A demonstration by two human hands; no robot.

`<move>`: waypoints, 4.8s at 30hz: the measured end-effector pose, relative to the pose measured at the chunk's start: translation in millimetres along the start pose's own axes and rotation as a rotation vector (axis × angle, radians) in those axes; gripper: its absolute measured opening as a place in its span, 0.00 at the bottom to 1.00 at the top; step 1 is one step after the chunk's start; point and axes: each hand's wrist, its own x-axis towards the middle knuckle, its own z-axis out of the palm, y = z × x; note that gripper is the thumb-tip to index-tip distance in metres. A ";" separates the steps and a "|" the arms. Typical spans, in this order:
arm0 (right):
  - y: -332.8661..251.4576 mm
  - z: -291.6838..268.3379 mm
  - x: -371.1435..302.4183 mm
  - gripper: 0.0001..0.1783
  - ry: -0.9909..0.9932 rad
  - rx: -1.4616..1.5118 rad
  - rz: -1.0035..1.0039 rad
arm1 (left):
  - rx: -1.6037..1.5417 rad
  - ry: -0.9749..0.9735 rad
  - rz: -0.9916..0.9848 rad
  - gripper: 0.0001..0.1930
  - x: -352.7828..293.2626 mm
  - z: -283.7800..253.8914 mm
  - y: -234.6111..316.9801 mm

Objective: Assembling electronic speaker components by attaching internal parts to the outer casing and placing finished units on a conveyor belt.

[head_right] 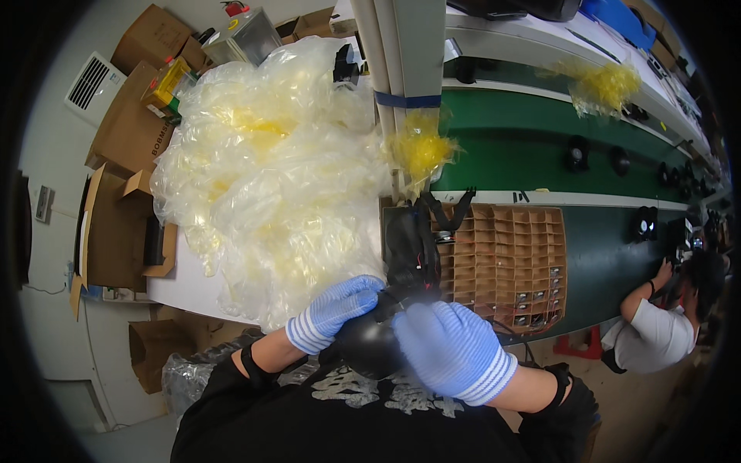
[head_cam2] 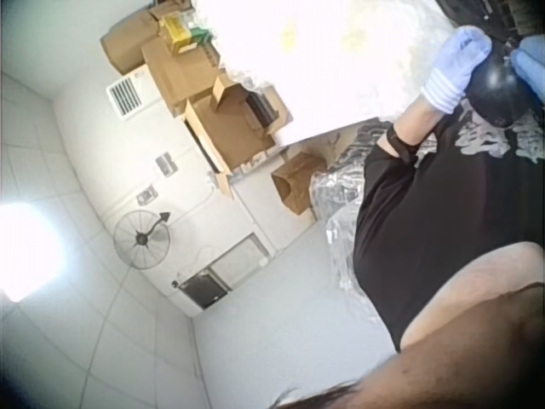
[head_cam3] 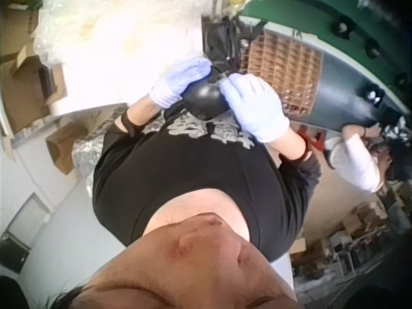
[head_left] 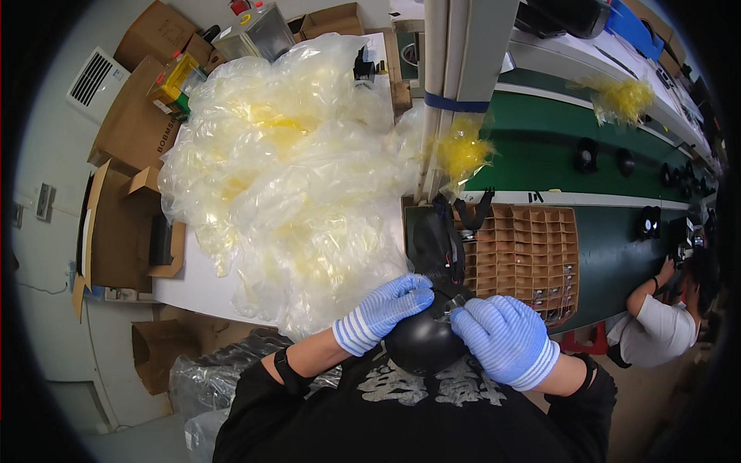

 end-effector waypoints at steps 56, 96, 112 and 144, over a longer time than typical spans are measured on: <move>47.0 90.8 -6.4 0.15 0.583 1.551 0.733 | 0.384 0.133 0.534 0.36 11.7 -34.8 0.3; 71.8 105.4 -8.3 0.56 -0.244 1.093 0.353 | -0.189 -0.109 0.300 0.29 10.2 -38.2 -34.8; 92.3 139.0 -51.4 0.35 0.850 2.172 0.557 | 0.238 -0.200 0.672 0.23 0.9 -30.1 -21.3; 392.8 145.1 -60.6 0.19 1.408 1.854 1.088 | -0.464 0.029 0.704 0.28 45.6 -77.1 -54.2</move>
